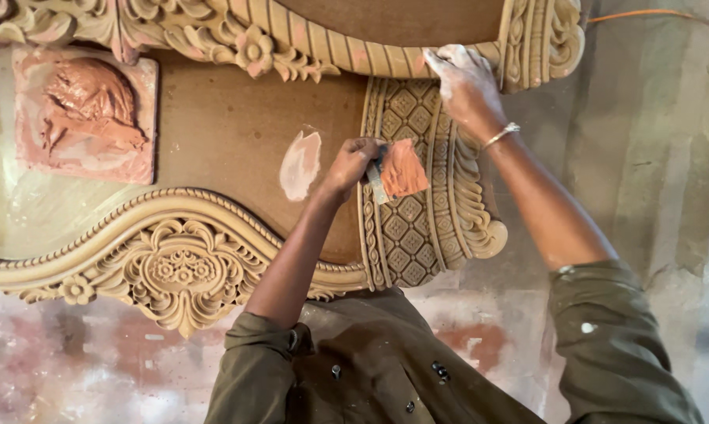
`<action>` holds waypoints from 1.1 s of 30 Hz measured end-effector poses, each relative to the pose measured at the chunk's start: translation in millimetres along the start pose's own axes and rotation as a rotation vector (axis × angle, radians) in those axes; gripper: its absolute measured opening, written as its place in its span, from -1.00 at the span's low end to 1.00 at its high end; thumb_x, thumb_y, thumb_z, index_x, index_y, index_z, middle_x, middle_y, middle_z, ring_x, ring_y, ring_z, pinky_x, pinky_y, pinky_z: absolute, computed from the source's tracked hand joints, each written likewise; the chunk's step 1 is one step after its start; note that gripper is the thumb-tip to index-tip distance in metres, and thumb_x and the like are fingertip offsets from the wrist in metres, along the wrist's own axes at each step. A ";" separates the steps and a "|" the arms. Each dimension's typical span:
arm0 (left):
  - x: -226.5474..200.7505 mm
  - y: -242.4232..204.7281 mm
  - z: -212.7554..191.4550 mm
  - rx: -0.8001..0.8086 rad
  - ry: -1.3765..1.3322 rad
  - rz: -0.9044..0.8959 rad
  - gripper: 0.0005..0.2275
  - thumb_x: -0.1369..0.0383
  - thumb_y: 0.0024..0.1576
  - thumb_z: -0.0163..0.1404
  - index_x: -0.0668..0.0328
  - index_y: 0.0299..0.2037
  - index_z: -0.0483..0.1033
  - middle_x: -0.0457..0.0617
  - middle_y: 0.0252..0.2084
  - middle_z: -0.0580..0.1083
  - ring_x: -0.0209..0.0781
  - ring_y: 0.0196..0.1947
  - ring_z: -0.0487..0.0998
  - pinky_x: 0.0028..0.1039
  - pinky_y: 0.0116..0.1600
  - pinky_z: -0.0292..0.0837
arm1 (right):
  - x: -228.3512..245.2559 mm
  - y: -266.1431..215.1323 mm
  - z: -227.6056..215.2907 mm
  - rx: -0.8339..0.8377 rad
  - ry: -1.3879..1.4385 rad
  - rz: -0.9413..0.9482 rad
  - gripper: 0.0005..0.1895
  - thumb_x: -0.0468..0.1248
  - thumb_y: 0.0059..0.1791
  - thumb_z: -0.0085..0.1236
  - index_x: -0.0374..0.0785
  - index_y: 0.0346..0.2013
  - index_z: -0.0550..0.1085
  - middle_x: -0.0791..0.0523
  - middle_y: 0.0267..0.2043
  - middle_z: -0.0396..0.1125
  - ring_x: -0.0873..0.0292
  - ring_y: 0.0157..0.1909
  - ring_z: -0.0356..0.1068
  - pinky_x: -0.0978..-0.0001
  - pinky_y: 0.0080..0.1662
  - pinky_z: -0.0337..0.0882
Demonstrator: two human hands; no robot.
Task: The person applies pinkish putty to the carved surface of a wooden furniture piece using a small metal spatula. They repeatedly scoop the putty from a square tile and spread it into the intricate grooves and patterns of the wood, smoothing the surface with the tool.
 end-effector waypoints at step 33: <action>21.4 -12.2 19.1 0.035 0.065 -0.030 -0.76 0.34 0.16 -0.08 0.25 -0.16 0.64 -0.19 -0.52 0.45 -0.41 -0.63 0.35 -0.56 -0.56 0.22 | -49.8 -57.3 -35.8 -0.220 -0.267 0.005 -0.61 -0.46 0.04 0.07 -0.16 0.14 0.57 0.15 0.15 0.36 0.09 0.24 0.24 0.13 0.26 0.15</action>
Point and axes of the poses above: each hand's wrist, its own y-axis towards the middle knuckle, its own z-axis out of the palm, x = y × z, the point moved 10 cm from there along y, towards the middle knuckle
